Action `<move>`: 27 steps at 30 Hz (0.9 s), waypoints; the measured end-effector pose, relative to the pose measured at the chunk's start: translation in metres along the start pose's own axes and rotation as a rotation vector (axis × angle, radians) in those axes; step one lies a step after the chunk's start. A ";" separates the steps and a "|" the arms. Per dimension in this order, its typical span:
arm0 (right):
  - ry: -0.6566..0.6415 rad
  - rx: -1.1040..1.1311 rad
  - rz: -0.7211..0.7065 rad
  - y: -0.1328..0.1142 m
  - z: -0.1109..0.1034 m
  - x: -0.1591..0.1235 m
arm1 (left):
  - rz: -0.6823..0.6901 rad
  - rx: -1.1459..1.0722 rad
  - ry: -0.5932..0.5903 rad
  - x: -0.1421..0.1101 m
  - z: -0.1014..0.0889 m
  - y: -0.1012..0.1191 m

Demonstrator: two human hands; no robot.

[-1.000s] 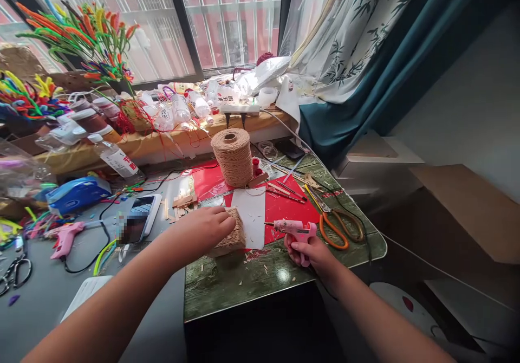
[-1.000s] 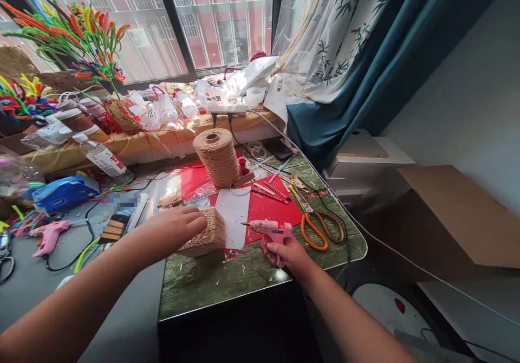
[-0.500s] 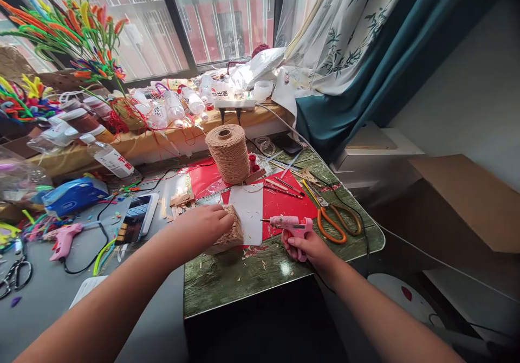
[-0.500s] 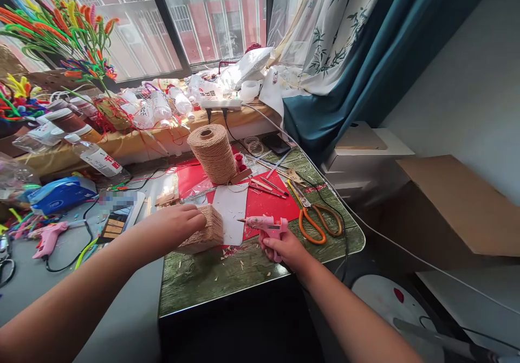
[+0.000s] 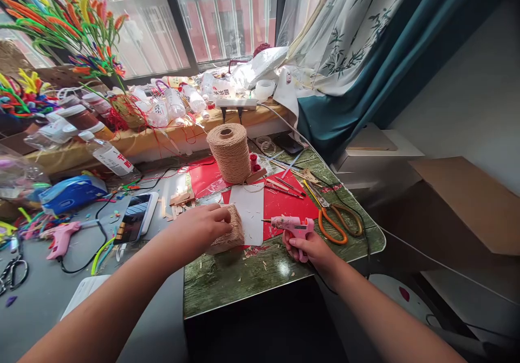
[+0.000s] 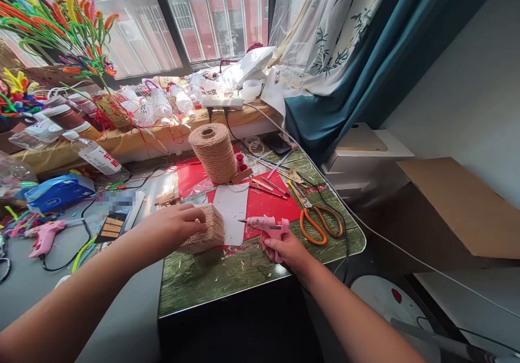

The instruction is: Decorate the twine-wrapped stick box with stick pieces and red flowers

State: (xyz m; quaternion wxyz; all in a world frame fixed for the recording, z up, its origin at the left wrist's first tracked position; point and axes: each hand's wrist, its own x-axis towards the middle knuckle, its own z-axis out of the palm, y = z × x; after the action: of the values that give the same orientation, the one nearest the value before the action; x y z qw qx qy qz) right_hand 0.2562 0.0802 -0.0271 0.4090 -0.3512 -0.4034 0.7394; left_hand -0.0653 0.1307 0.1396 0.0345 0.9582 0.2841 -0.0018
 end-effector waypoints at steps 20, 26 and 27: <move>-0.017 0.030 -0.002 -0.001 0.000 0.001 | -0.214 0.011 0.308 -0.031 0.041 0.026; 0.010 0.082 0.014 -0.009 0.006 0.001 | -0.253 -0.071 0.420 -0.037 0.041 0.024; 0.008 0.092 0.004 -0.009 0.006 0.001 | -0.275 -0.105 0.496 -0.040 0.041 0.026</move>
State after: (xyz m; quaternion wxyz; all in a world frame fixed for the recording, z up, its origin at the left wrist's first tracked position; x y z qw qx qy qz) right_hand 0.2536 0.0819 -0.0170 0.4248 -0.3359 -0.3667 0.7565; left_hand -0.0841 0.0849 0.1009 0.0128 0.8787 0.4109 0.2428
